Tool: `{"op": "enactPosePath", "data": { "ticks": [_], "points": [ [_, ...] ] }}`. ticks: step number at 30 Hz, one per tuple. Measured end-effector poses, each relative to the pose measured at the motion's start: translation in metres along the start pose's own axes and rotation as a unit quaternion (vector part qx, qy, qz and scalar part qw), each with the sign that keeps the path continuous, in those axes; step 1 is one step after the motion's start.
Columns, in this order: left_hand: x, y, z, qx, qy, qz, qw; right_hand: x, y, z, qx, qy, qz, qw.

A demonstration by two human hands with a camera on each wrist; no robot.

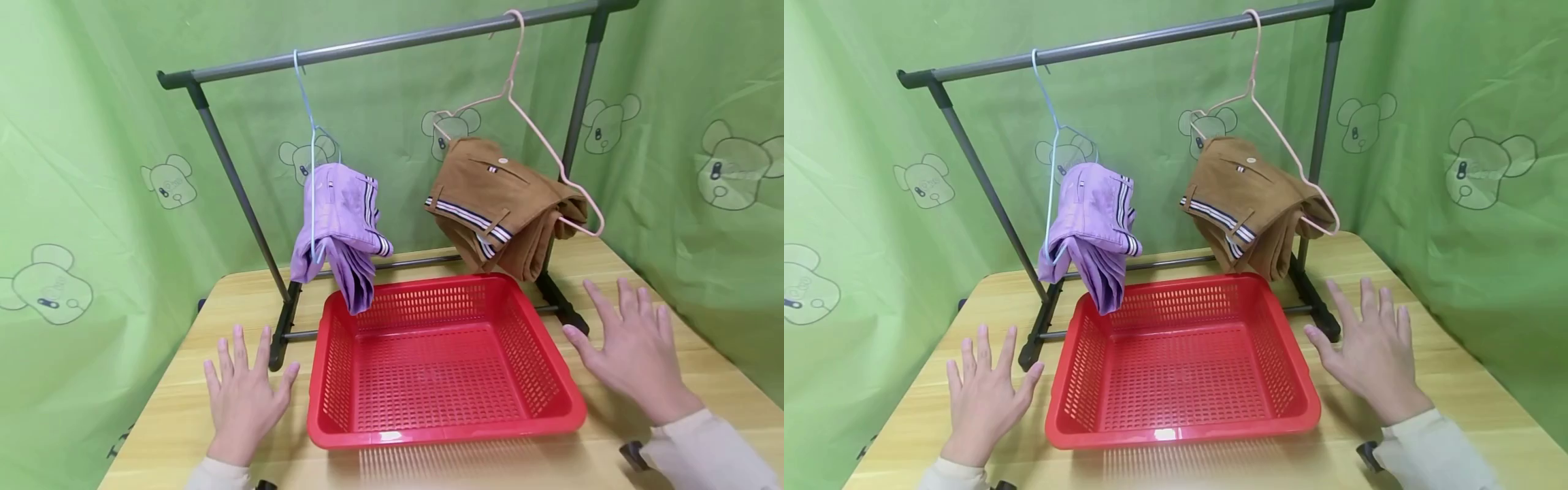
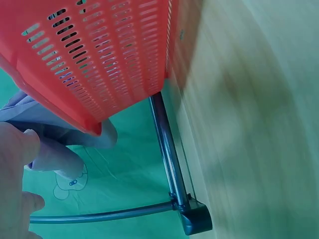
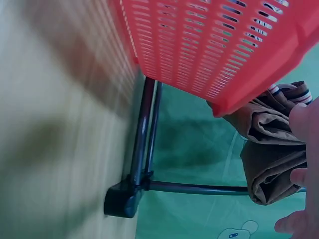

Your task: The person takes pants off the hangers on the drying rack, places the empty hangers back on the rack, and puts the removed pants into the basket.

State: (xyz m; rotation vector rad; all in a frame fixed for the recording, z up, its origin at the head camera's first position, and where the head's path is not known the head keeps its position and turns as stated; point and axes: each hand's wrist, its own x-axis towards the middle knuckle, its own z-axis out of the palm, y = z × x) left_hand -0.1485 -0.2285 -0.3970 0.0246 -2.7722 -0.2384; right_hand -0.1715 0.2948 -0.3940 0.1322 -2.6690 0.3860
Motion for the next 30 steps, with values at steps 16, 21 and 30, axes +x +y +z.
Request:
{"op": "enactPosePath", "data": {
  "ticks": [16, 21, 30],
  "points": [
    [0.007, 0.013, -0.008, -0.023, 0.005, 0.011, 0.9997, 0.035, -0.007, -0.039, 0.044, 0.037, -0.012, 0.998],
    [0.01, 0.019, -0.01, -0.036, -0.004, 0.012, 0.9993, 0.044, -0.009, -0.05, 0.084, 0.06, -0.006, 0.995],
    [0.017, 0.035, -0.011, -0.117, -0.022, 0.023, 0.9927, 0.058, -0.016, -0.063, 0.167, 0.092, 0.018, 0.982]
  ]
}}
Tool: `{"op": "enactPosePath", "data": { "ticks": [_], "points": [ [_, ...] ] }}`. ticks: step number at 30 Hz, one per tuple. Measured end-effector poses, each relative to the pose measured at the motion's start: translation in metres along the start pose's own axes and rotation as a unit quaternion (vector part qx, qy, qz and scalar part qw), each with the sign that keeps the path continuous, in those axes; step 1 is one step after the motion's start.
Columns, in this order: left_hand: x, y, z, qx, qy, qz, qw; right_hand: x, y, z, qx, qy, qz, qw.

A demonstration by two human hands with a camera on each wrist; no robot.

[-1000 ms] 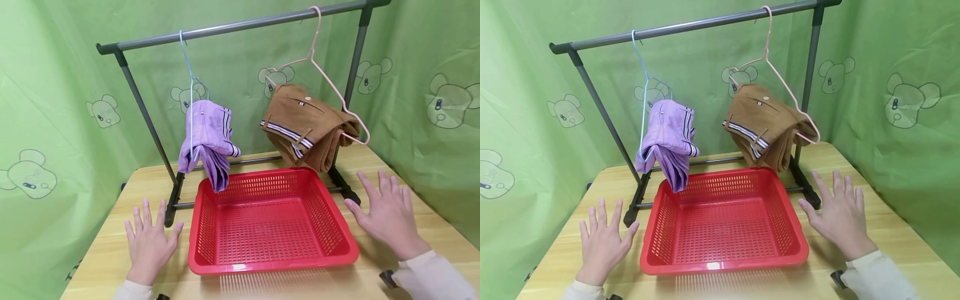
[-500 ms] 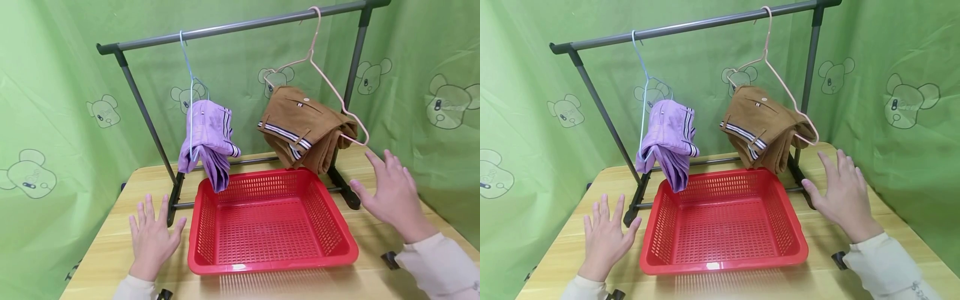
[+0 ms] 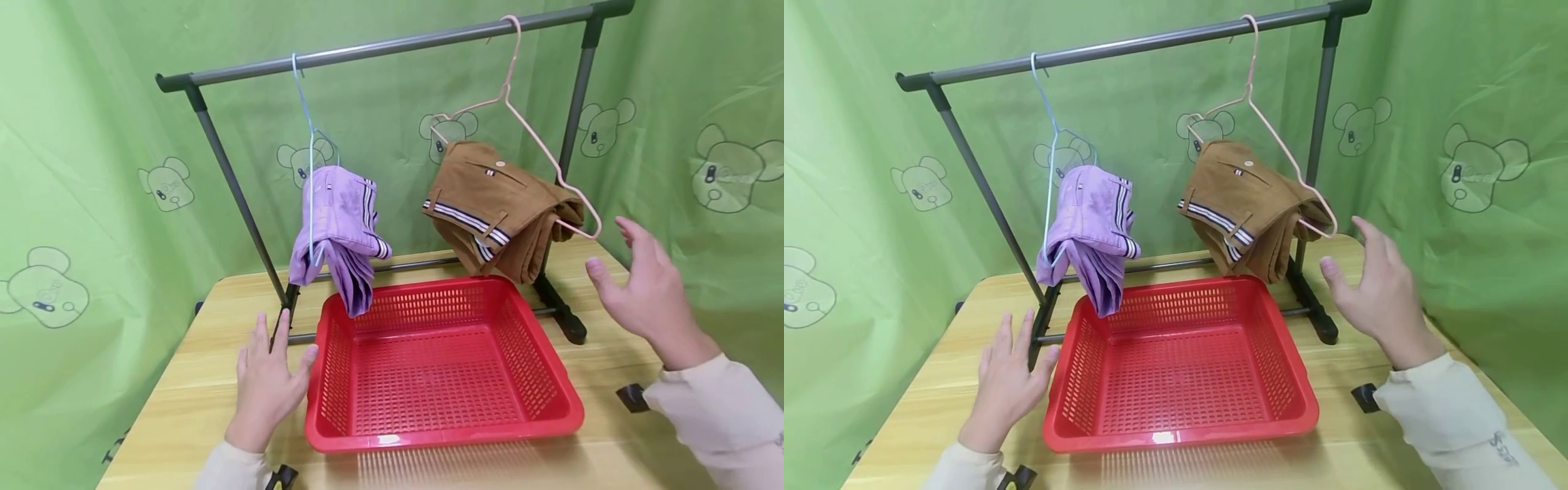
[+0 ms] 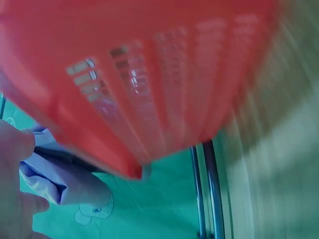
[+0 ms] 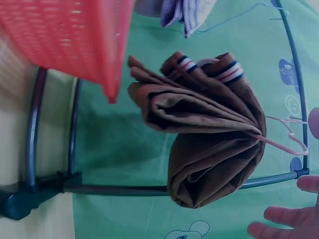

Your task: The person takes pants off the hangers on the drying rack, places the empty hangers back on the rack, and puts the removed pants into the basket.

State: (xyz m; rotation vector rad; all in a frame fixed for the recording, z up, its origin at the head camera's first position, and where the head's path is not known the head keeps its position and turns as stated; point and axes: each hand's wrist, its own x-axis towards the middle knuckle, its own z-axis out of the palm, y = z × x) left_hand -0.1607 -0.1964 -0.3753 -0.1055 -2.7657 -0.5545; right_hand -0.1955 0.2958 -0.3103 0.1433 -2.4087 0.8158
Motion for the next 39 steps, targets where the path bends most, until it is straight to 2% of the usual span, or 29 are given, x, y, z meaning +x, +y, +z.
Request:
{"op": "enactPosePath", "data": {
  "ticks": [3, 6, 11, 16, 19, 23, 24, 28, 31, 32, 34, 36, 38, 39],
  "points": [
    [0.001, 0.006, 0.002, -0.064, -0.018, -0.004, 0.9978, 0.007, -0.004, -0.002, 0.052, 0.012, 0.0, 0.999],
    [0.002, 0.01, 0.004, -0.128, -0.035, -0.013, 0.9911, 0.015, -0.01, -0.005, 0.102, 0.007, 0.017, 0.995],
    [0.002, 0.011, 0.007, -0.21, -0.054, -0.019, 0.976, 0.03, -0.019, -0.01, 0.136, 0.008, 0.042, 0.99],
    [0.001, 0.008, 0.014, -0.282, -0.066, -0.042, 0.9561, 0.042, -0.025, -0.013, 0.173, -0.004, 0.047, 0.984],
    [0.0, 0.006, 0.02, -0.337, -0.081, -0.065, 0.9358, 0.049, -0.028, -0.013, 0.2, -0.008, 0.042, 0.979],
    [0.001, 0.002, 0.027, -0.407, -0.094, -0.079, 0.9053, 0.058, -0.032, -0.012, 0.236, -0.012, 0.043, 0.971],
    [0.001, 0.001, 0.029, -0.422, -0.097, -0.081, 0.8977, 0.06, -0.033, -0.012, 0.25, -0.014, 0.044, 0.967],
    [0.003, -0.002, 0.038, -0.482, -0.11, -0.076, 0.8659, 0.069, -0.034, -0.011, 0.339, -0.037, 0.055, 0.938],
    [0.002, -0.004, 0.045, -0.524, -0.122, -0.064, 0.8407, 0.075, -0.035, -0.009, 0.379, -0.061, 0.064, 0.921],
    [0.001, -0.004, 0.046, -0.538, -0.126, -0.063, 0.831, 0.076, -0.036, -0.008, 0.372, -0.067, 0.063, 0.924],
    [-0.001, -0.006, 0.049, -0.566, -0.133, -0.061, 0.8114, 0.08, -0.038, -0.005, 0.394, -0.077, 0.066, 0.913],
    [-0.002, -0.007, 0.051, -0.59, -0.137, -0.061, 0.7937, 0.083, -0.041, -0.003, 0.403, -0.084, 0.066, 0.909],
    [-0.003, -0.008, 0.053, -0.604, -0.14, -0.062, 0.7817, 0.086, -0.043, -0.002, 0.413, -0.09, 0.072, 0.903],
    [-0.003, -0.008, 0.054, -0.606, -0.14, -0.061, 0.7804, 0.087, -0.043, -0.002, 0.419, -0.093, 0.077, 0.9]
  ]
}}
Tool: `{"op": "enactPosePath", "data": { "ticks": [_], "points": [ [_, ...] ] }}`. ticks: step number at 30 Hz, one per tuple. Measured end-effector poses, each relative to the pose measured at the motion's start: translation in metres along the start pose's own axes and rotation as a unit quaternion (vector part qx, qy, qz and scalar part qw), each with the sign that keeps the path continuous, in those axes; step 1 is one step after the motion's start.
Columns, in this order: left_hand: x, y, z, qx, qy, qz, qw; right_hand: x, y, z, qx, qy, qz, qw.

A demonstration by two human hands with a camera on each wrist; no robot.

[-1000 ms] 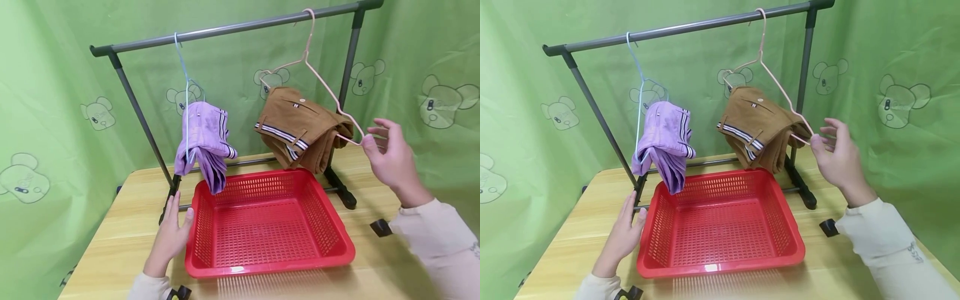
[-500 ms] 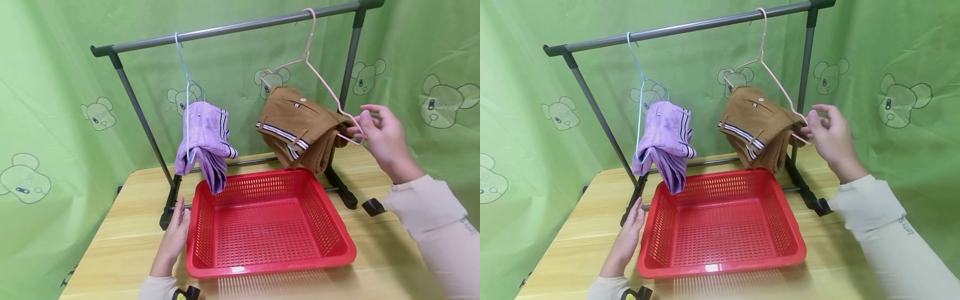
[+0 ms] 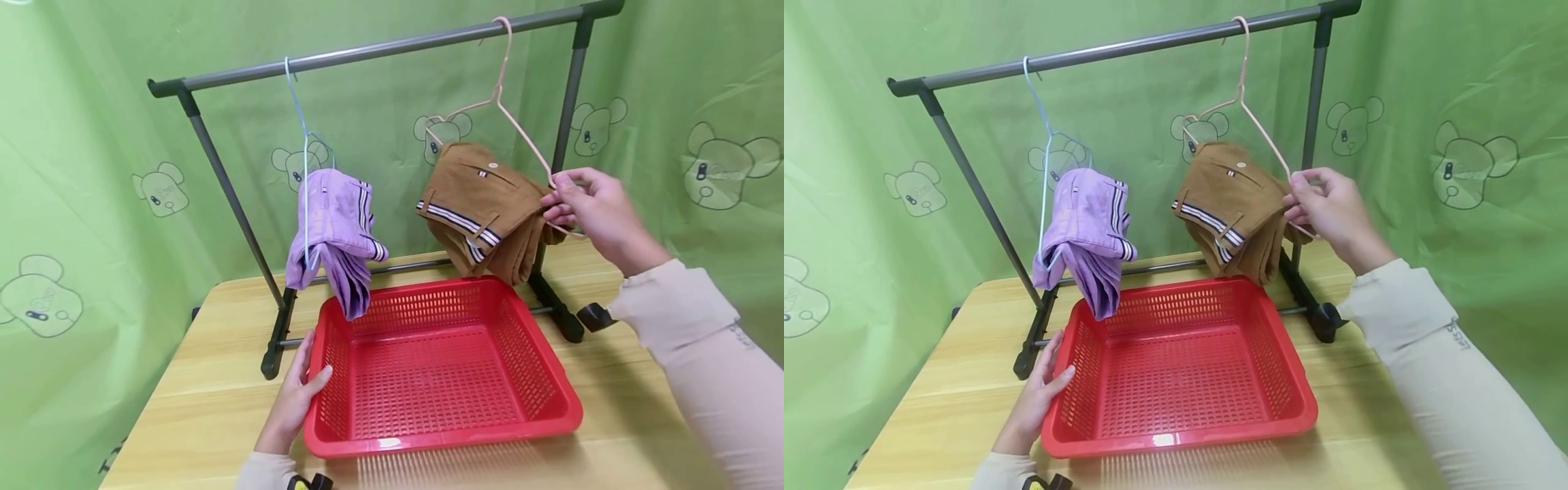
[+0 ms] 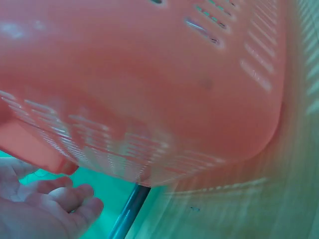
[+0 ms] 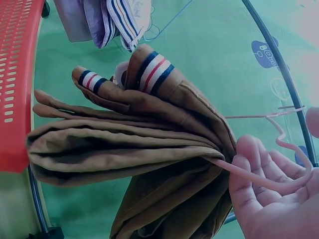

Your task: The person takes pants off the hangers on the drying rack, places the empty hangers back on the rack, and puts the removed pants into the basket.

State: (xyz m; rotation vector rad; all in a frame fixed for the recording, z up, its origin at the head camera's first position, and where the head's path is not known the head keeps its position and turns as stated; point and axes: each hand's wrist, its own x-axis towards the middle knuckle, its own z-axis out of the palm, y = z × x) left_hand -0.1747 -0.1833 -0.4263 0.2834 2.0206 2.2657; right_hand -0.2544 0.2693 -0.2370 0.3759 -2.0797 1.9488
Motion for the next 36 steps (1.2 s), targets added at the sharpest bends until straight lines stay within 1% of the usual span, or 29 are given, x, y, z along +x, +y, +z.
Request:
{"op": "enactPosePath", "data": {
  "ticks": [2, 5, 9, 13, 16, 20, 24, 33, 36],
  "points": [
    [0.0, -0.001, 0.0, -0.006, -0.002, -0.003, 1.0, 0.002, -0.002, 0.001, -0.018, 0.0, 0.011, 1.0],
    [0.001, -0.002, 0.002, -0.018, -0.002, -0.016, 0.9997, 0.005, -0.003, 0.002, -0.044, 0.007, 0.025, 0.999],
    [0.002, -0.003, 0.003, -0.033, 0.003, -0.029, 0.999, 0.01, -0.003, 0.005, -0.099, 0.01, 0.025, 0.995],
    [0.001, -0.005, 0.004, -0.038, 0.013, -0.031, 0.9987, 0.013, -0.002, 0.007, -0.144, 0.005, 0.026, 0.989],
    [0.001, -0.006, 0.004, -0.044, 0.015, -0.032, 0.9984, 0.014, -0.003, 0.008, -0.141, 0.006, 0.033, 0.99],
    [0.0, -0.007, 0.004, -0.047, 0.006, -0.03, 0.9985, 0.015, -0.004, 0.009, -0.119, 0.021, 0.03, 0.992],
    [0.0, -0.006, 0.004, -0.047, 0.0, -0.028, 0.9985, 0.016, -0.002, 0.01, -0.131, 0.041, 0.02, 0.99],
    [-0.002, -0.005, 0.003, -0.058, 0.018, -0.04, 0.9973, 0.015, -0.006, 0.014, -0.154, 0.061, 0.009, 0.986],
    [-0.002, -0.005, 0.003, -0.058, 0.019, -0.04, 0.9973, 0.014, -0.008, 0.015, -0.151, 0.067, 0.012, 0.986]
  ]
}}
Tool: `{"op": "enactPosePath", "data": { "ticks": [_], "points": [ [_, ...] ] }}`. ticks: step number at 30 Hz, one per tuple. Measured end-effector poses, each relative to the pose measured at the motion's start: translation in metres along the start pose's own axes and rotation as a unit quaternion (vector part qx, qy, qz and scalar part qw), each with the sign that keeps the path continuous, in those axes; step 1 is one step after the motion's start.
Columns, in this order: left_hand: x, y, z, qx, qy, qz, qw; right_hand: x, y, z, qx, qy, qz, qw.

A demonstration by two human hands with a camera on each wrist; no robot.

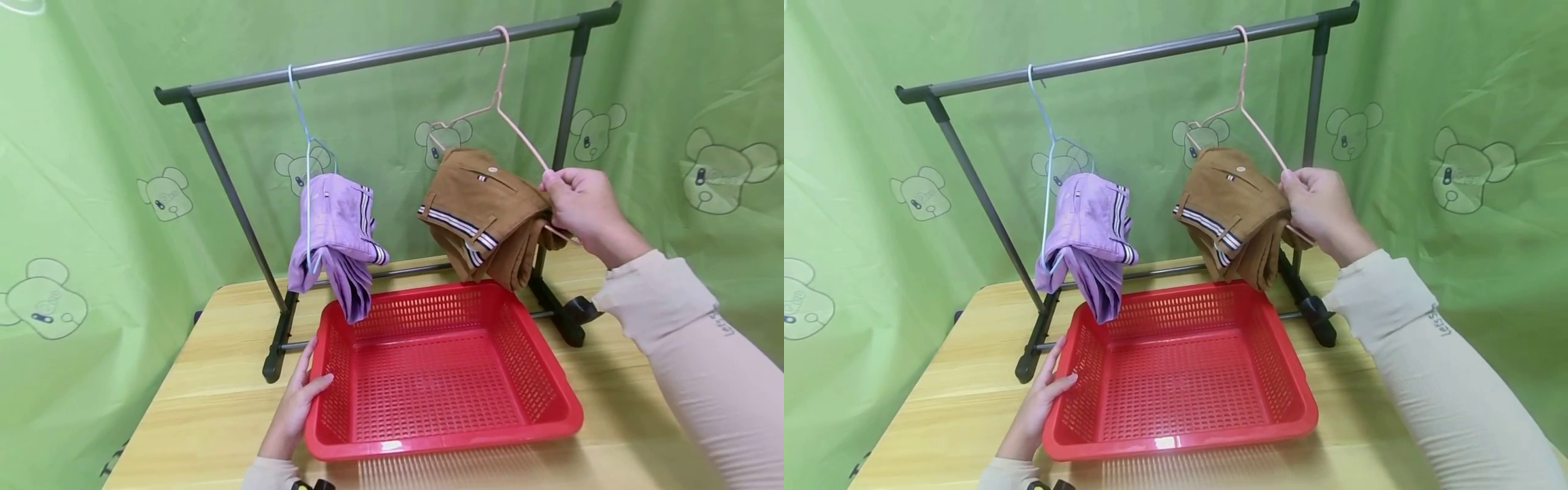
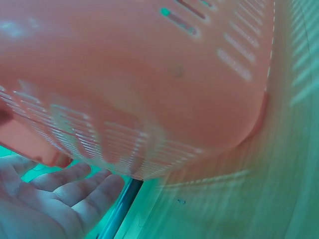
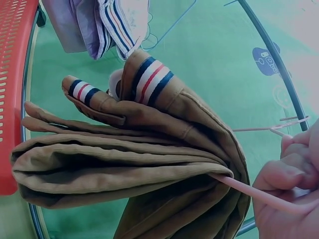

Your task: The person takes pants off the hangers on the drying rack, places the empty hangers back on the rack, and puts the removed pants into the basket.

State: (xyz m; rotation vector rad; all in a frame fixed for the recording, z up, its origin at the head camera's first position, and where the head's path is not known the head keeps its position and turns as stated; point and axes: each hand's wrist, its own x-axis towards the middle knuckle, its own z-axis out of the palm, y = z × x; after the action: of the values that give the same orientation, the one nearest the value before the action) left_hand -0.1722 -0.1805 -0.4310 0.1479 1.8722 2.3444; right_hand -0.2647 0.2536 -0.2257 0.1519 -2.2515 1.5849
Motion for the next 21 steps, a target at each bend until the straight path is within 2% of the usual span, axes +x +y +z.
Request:
{"op": "enactPosePath", "data": {
  "ticks": [4, 21],
  "points": [
    [0.0, 0.0001, 0.0, 0.0, 0.0, 0.004, 1.0, -0.001, -0.0021, 0.0004, 0.013, 0.001, 0.007, 1.0],
    [0.0006, 0.0, -0.0014, -0.003, -0.005, 0.005, 1.0, -0.003, -0.0058, 0.0036, 0.034, 0.014, -0.011, 0.999]
  ]
}}
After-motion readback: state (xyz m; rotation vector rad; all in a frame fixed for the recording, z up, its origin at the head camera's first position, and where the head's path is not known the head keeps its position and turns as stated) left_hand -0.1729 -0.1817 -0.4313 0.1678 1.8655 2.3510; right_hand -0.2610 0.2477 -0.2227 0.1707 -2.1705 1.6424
